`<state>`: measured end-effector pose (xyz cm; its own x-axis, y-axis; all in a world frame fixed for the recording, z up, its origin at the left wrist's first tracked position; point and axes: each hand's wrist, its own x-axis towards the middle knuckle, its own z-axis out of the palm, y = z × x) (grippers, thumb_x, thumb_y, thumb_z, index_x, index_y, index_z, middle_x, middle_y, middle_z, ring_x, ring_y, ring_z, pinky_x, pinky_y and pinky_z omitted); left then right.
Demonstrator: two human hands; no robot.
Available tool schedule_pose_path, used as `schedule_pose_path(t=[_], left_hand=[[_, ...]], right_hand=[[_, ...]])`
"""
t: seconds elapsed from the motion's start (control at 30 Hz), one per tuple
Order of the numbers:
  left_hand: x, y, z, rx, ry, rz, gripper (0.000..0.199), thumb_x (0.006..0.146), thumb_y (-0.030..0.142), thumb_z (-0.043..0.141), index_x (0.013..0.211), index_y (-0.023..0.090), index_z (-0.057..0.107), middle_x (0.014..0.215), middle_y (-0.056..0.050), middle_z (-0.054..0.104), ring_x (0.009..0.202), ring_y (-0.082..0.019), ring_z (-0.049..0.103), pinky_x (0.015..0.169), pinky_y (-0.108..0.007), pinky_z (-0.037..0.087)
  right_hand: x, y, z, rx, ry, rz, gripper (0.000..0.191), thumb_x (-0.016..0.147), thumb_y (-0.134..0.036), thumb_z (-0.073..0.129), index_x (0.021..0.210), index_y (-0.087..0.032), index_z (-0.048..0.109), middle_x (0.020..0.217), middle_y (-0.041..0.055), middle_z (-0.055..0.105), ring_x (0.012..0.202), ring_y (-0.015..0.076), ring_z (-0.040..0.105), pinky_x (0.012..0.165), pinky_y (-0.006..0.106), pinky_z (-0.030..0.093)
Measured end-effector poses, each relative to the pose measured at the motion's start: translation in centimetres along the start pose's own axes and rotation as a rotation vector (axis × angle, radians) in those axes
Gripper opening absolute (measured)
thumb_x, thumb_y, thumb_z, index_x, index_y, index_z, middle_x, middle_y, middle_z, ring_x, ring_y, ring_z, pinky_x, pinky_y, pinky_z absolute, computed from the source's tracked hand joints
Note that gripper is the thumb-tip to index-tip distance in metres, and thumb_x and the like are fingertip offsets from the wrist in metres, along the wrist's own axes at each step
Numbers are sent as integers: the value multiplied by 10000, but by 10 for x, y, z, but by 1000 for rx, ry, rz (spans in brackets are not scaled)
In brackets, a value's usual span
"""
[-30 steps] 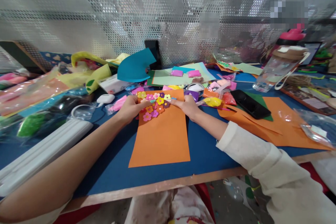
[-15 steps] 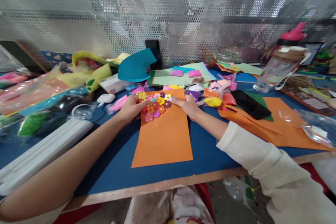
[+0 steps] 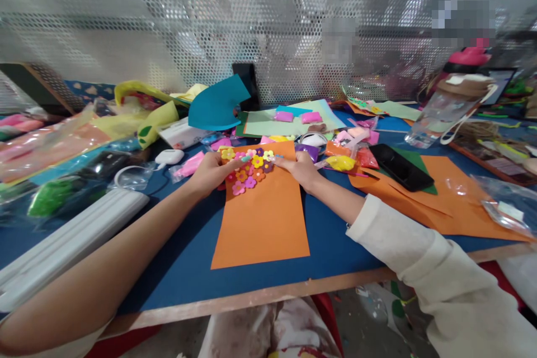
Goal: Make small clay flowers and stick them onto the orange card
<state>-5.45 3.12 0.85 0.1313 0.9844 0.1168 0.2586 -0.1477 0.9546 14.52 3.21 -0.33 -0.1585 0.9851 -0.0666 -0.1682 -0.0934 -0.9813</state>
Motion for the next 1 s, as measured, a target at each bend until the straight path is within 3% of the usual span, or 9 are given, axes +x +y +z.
schedule_pose_path(t=[0.33, 0.6, 0.83, 1.0], left_hand=[[1, -4, 0, 34, -3, -4, 393, 548, 427, 772, 764, 130, 631, 788, -57, 703, 683, -180, 650, 529, -203, 492], [2, -6, 0, 34, 45, 3, 408, 616, 522, 706, 645, 136, 578, 609, -24, 648, 549, -147, 603, 422, -182, 414], [0, -2, -1, 34, 19, 7, 396, 510, 443, 787, 674, 132, 605, 703, -45, 681, 638, -179, 633, 509, -209, 477], [0, -2, 1, 13, 24, 10, 383, 596, 496, 720, 657, 146, 580, 676, -35, 674, 603, -162, 627, 482, -204, 469]], right_hand=[[1, 3, -3, -58, -22, -2, 279, 543, -351, 787, 715, -160, 679, 730, 46, 699, 644, 194, 646, 602, 320, 515], [0, 1, -1, -55, -50, -13, 279, 551, -351, 789, 738, -174, 681, 757, 25, 699, 664, 179, 650, 629, 305, 520], [0, 2, 0, -53, -61, -23, 271, 557, -344, 786, 732, -165, 680, 740, 28, 696, 659, 174, 647, 618, 297, 523], [0, 3, -1, -52, -78, -24, 307, 553, -346, 788, 792, -183, 687, 798, 31, 706, 702, 188, 655, 649, 319, 533]])
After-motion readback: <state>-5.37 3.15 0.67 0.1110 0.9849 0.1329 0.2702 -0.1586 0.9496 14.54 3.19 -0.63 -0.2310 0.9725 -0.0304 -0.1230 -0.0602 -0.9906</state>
